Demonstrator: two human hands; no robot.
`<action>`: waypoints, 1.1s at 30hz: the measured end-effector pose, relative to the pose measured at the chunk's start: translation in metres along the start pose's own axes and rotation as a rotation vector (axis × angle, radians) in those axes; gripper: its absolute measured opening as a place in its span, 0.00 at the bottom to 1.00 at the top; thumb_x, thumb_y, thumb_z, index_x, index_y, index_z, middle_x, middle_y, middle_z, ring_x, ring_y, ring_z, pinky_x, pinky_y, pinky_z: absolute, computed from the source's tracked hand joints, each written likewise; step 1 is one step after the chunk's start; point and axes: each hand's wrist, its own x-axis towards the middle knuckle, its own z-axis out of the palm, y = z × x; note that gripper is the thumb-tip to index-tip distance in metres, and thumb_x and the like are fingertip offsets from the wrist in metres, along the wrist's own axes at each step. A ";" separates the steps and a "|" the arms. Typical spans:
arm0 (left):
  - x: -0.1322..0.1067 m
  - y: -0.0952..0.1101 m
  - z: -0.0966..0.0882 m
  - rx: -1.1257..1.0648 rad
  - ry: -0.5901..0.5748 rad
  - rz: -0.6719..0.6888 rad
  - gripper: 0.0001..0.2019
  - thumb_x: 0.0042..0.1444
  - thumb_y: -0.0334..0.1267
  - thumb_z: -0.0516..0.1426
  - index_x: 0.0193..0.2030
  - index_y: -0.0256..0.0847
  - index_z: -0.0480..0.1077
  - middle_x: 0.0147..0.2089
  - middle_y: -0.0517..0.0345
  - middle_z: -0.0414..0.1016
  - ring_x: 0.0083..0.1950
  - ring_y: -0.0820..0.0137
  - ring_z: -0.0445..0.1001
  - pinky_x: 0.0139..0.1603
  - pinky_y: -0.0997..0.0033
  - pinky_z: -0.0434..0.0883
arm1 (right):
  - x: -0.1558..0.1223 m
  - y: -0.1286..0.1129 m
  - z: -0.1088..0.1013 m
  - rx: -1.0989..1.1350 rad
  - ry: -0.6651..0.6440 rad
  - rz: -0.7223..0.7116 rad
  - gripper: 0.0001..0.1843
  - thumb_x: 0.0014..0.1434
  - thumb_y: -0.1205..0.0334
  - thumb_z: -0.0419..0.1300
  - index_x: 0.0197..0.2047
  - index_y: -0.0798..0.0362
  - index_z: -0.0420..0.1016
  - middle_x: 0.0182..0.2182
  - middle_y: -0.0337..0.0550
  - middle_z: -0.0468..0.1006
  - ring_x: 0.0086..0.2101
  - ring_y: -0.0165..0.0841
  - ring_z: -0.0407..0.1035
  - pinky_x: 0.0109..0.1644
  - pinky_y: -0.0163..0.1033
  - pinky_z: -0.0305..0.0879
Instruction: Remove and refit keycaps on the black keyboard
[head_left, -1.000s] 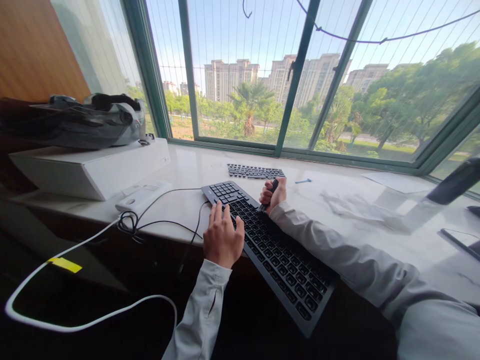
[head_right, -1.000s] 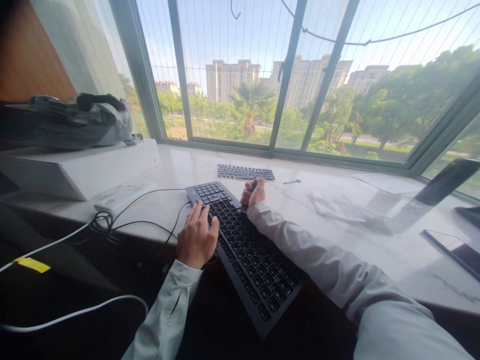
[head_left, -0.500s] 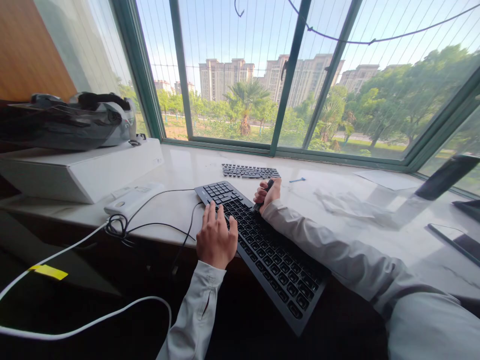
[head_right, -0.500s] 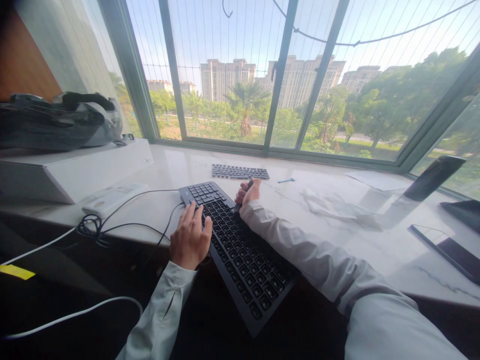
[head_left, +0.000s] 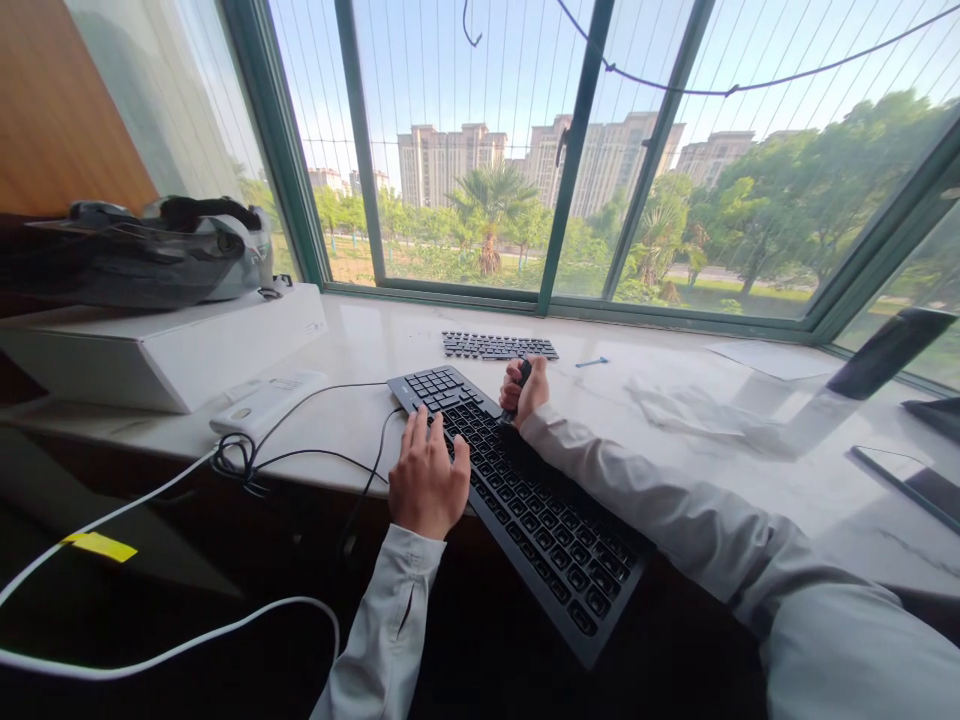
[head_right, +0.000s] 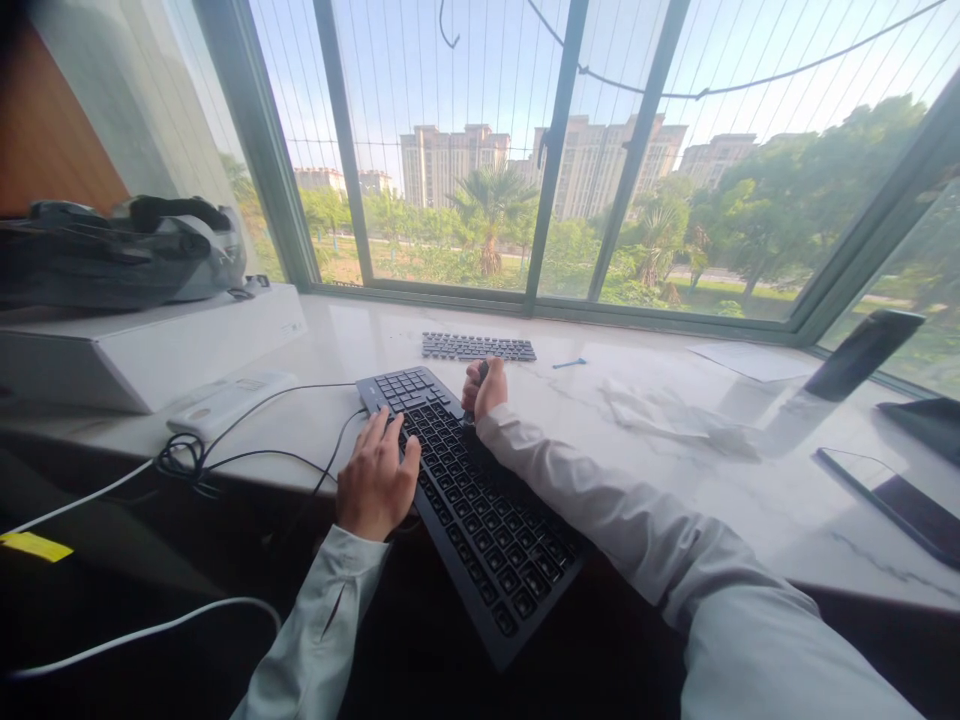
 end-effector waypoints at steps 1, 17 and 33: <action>0.000 0.000 0.000 0.001 -0.002 -0.001 0.24 0.63 0.42 0.46 0.60 0.32 0.66 0.68 0.45 0.58 0.69 0.58 0.55 0.65 0.57 0.60 | -0.002 0.002 0.002 -0.049 -0.053 -0.010 0.19 0.60 0.50 0.42 0.20 0.49 0.49 0.10 0.27 0.44 0.12 0.22 0.33 0.12 0.28 0.33; -0.001 0.001 0.000 -0.015 0.028 0.007 0.23 0.62 0.42 0.46 0.60 0.32 0.66 0.67 0.44 0.59 0.68 0.57 0.56 0.64 0.56 0.62 | 0.011 -0.011 -0.017 0.287 0.222 0.274 0.17 0.59 0.52 0.39 0.21 0.49 0.44 0.11 0.26 0.41 0.11 0.22 0.35 0.12 0.28 0.36; -0.001 0.002 0.000 -0.019 0.023 -0.008 0.23 0.63 0.42 0.46 0.59 0.32 0.67 0.67 0.43 0.59 0.68 0.56 0.56 0.63 0.56 0.63 | 0.000 -0.007 -0.001 0.142 0.151 0.117 0.19 0.60 0.49 0.42 0.22 0.49 0.47 0.12 0.25 0.41 0.14 0.22 0.31 0.13 0.28 0.32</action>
